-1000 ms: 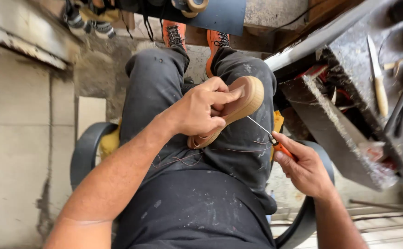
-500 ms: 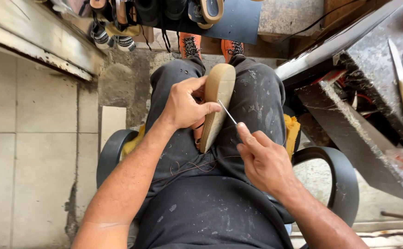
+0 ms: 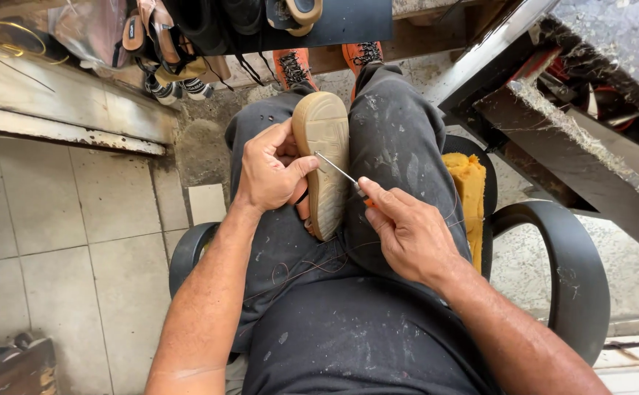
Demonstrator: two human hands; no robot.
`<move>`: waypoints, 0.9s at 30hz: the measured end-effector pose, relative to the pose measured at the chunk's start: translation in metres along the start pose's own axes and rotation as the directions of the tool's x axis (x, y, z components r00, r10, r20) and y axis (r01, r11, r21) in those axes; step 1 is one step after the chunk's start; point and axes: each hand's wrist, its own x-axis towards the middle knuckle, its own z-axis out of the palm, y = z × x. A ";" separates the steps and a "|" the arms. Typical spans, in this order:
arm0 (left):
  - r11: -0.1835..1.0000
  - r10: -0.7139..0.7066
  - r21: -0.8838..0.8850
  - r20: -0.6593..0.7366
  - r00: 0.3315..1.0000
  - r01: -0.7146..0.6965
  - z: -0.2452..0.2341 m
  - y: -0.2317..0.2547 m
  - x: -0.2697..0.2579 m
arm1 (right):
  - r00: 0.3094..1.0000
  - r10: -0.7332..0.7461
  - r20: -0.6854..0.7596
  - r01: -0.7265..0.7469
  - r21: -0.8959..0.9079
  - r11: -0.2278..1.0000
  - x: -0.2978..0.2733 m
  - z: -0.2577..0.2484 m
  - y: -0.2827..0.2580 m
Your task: The person sews the sole of a brown sandal using a curved awl and thread. They repeatedly pierce the sole, pull the thread through, and tighten the stitches while holding the shoe on their lap.
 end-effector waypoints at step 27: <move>0.999 0.004 -0.046 0.048 0.999 -0.002 -0.011 -0.007 -0.006 | 0.953 -0.299 -0.043 0.267 -0.344 0.900 -0.013 0.014 -0.010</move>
